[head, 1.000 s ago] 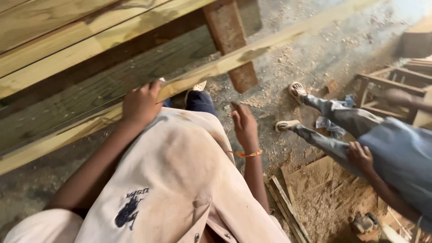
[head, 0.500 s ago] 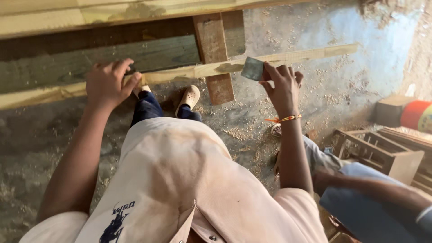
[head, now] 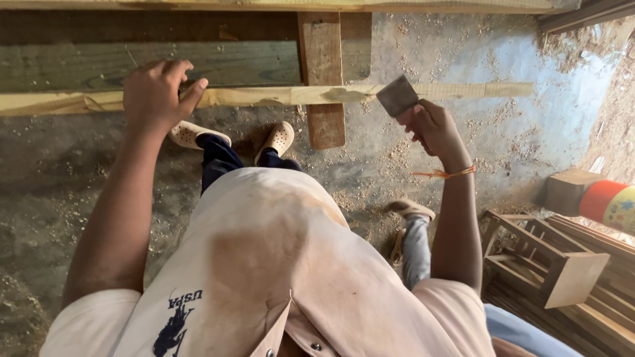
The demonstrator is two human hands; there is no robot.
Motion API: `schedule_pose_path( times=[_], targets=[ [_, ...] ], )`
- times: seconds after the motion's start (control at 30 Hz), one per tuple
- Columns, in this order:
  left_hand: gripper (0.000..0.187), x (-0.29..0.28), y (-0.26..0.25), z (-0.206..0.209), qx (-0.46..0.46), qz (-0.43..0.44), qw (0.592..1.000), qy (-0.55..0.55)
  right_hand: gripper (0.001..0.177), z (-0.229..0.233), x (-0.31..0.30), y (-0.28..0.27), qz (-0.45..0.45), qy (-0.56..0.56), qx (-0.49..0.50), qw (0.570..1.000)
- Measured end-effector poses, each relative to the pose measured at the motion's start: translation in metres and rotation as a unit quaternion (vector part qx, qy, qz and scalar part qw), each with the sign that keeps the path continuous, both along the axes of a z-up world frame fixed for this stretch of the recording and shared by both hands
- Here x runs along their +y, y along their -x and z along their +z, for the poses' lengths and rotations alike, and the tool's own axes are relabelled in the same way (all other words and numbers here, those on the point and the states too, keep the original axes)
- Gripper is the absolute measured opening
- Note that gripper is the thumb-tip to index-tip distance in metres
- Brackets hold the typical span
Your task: The person applies a wood filler substance to the surfaces of wooden planks using a small scraper and a brush, then smooths the material over the wood with their hands.
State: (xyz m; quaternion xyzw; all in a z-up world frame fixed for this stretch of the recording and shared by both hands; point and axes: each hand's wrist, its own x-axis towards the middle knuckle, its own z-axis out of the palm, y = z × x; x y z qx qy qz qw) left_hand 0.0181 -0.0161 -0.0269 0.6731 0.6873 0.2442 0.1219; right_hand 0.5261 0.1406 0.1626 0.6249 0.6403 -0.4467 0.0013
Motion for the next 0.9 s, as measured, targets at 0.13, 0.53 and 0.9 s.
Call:
schedule_pose_path(
  times=[0.13, 0.53, 0.9],
  targets=[
    [0.045, -0.001, 0.001, -0.006, 0.002, -0.003, 1.000, -0.009, 0.021, -0.013, 0.011, -0.006, 0.030, 0.012, -0.016, 0.999],
    [0.046, -0.003, 0.001, -0.013, 0.058, 0.015, 0.998, -0.023, 0.042, -0.010, 0.027, 0.055, 0.222, -0.169, -0.284, 0.918],
    [0.054, 0.000, -0.005, 0.001, 0.076, -0.004, 0.996, 0.045, 0.042, -0.016, 0.034, 0.064, 0.305, -0.220, -0.231, 0.897]
  ],
)
